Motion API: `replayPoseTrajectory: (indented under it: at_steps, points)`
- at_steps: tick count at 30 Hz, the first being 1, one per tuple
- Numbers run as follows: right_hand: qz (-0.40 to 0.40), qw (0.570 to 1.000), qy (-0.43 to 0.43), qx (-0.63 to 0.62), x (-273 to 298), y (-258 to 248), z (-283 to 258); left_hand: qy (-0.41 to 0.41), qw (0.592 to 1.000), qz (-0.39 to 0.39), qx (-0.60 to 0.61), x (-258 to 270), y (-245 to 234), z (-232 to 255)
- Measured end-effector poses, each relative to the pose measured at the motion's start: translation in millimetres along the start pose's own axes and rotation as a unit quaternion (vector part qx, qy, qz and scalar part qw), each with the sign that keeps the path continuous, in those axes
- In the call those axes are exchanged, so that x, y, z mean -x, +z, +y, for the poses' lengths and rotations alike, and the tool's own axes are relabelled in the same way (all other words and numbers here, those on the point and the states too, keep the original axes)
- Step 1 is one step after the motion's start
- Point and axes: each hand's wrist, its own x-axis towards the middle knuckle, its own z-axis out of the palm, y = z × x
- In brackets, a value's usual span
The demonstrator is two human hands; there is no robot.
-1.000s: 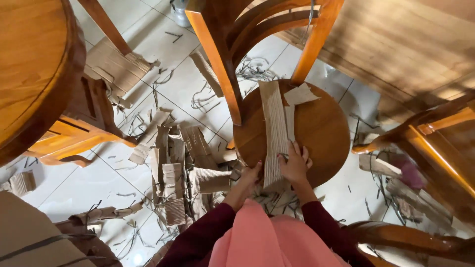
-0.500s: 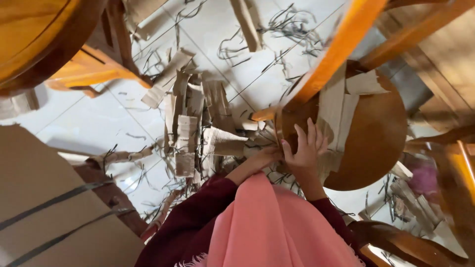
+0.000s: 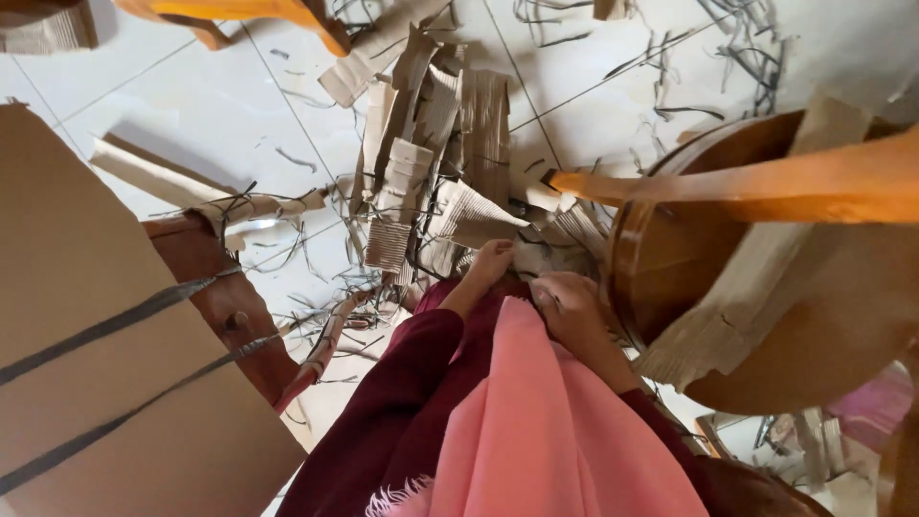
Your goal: Wrapping a wooden chair leg with protective cardboard and securing it with wire using a twisting tool
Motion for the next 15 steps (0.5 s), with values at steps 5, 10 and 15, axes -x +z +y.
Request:
replayPoseTrajectory:
  at_steps: [5,10,15]
  points:
    - [-0.057,0.992,0.014,-0.115,-38,19,-8,0.131,0.969,0.205,0.035,-38,-24,-18]
    - [-0.090,0.982,0.051,-0.159,-67,36,-12,0.201,0.923,0.325,-0.049,-84,-76,12]
    - [-0.118,0.969,0.169,-0.135,-82,33,-13,0.109,0.946,0.306,-0.026,-160,-94,17]
